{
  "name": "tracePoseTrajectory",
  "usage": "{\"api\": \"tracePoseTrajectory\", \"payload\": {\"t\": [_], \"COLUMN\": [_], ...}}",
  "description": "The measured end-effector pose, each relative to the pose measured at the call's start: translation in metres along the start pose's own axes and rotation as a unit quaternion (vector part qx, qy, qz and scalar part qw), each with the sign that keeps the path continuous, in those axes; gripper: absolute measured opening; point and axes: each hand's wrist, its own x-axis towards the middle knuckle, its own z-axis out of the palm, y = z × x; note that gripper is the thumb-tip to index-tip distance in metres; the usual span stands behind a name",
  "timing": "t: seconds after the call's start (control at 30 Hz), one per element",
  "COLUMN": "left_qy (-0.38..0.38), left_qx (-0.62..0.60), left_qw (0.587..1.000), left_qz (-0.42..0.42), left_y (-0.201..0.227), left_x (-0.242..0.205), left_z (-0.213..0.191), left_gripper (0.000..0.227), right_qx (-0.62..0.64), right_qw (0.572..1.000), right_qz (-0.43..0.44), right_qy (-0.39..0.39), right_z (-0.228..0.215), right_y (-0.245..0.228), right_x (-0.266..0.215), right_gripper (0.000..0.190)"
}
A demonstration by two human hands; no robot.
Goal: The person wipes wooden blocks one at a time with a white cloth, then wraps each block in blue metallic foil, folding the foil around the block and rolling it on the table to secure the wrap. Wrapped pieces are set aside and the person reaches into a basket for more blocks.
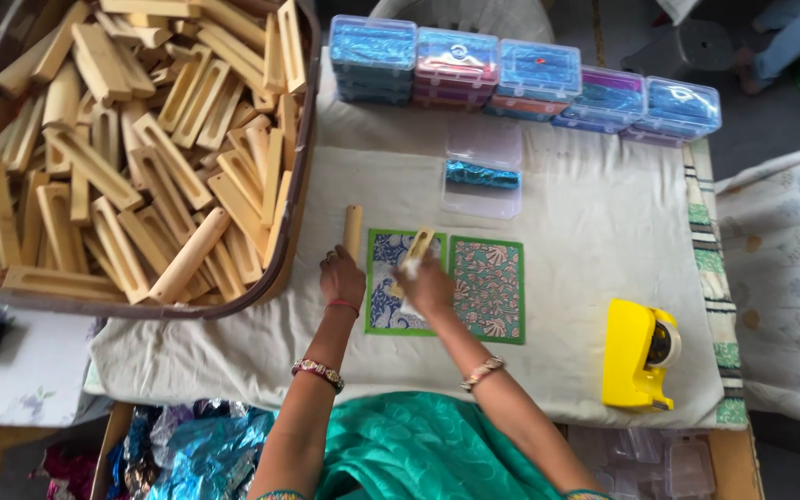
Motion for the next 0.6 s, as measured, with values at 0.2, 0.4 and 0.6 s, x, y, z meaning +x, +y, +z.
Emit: {"api": "tracePoseTrajectory", "payload": {"t": [0.2, 0.4, 0.6], "left_qy": [-0.013, -0.148, -0.254], "left_qx": [-0.092, -0.537, -0.64], "left_qw": [0.995, 0.825, 0.723], "left_qz": [-0.02, -0.096, -0.06], "left_y": [-0.012, -0.021, 0.023], "left_x": [0.003, -0.025, -0.06], "left_z": [-0.024, -0.029, 0.006], "left_gripper": [0.031, 0.042, 0.041], "right_qx": [-0.076, 0.041, -0.01], "right_qw": [0.991, 0.998, 0.981], "right_qz": [-0.072, 0.013, 0.066], "right_qy": [0.08, 0.046, 0.184], "right_z": [0.058, 0.028, -0.037], "right_y": [0.049, 0.138, 0.247], "right_x": [0.032, 0.018, 0.003], "right_gripper": [0.086, 0.037, 0.038]}}
